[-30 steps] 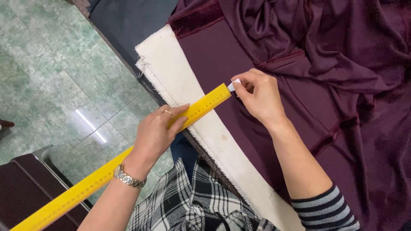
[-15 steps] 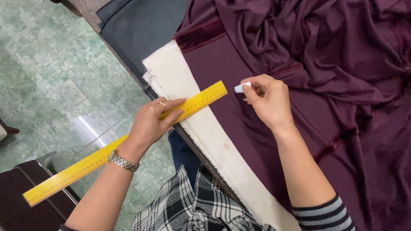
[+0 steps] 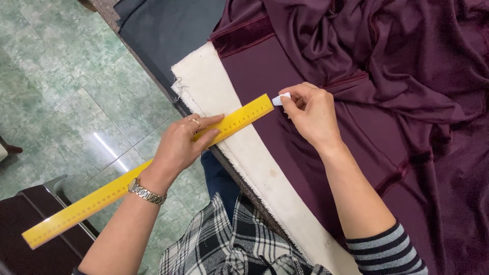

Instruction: A person uses a yellow ruler and white tailor's chalk to measure and mark a piece of purple fabric on a workbench.

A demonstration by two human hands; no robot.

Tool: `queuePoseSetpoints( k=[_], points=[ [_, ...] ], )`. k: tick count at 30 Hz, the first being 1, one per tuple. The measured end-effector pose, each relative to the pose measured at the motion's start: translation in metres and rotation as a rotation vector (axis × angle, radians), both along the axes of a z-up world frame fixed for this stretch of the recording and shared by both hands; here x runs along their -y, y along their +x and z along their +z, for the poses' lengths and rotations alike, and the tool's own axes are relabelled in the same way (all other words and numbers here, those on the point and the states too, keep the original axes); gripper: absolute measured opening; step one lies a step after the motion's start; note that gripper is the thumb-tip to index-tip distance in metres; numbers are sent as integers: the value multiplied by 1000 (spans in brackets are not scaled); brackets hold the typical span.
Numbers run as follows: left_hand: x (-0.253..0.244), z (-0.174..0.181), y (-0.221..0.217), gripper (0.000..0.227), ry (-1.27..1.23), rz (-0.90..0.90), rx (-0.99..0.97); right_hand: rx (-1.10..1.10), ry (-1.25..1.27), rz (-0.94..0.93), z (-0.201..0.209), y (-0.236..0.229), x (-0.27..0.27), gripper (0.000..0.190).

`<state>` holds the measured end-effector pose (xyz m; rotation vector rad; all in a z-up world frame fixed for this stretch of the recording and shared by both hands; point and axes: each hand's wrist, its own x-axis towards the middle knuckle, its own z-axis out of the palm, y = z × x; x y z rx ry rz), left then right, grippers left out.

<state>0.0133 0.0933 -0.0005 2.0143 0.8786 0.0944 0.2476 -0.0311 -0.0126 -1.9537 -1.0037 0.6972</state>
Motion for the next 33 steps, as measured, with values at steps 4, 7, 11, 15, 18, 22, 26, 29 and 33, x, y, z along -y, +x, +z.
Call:
queuePoseSetpoints(
  k=[4, 7, 11, 15, 18, 22, 26, 29, 33],
  points=[
    [0, -2, 0, 28, -1, -4, -23, 32, -13, 16, 1, -2, -8, 16],
    [1, -3, -2, 28, 83, -35, -62, 66, -12, 32, 6, -1, -10, 16],
    [-5, -9, -5, 27, 107, -27, -38, 91, -205, 94, 22, 5, -2, 14],
    [-25, -21, -7, 26, 158, 17, 34, 13, -127, -10, 26, 8, -2, 16],
    [-39, -22, -5, 25, 146, 3, 53, -9, -44, -47, 6, 9, -16, 15],
    [-43, -10, 0, 25, 132, -8, 45, -27, -20, -44, 4, 3, -34, 16],
    [-44, -12, 0, 25, 137, -17, 61, -5, 19, -24, -1, 4, -40, 16],
    [-44, -13, 0, 25, 103, -11, 51, 6, 18, -11, -2, 4, -42, 16],
    [-45, -13, 0, 25, 81, -7, 41, 15, 1, -3, -1, 4, -42, 15]
  ],
)
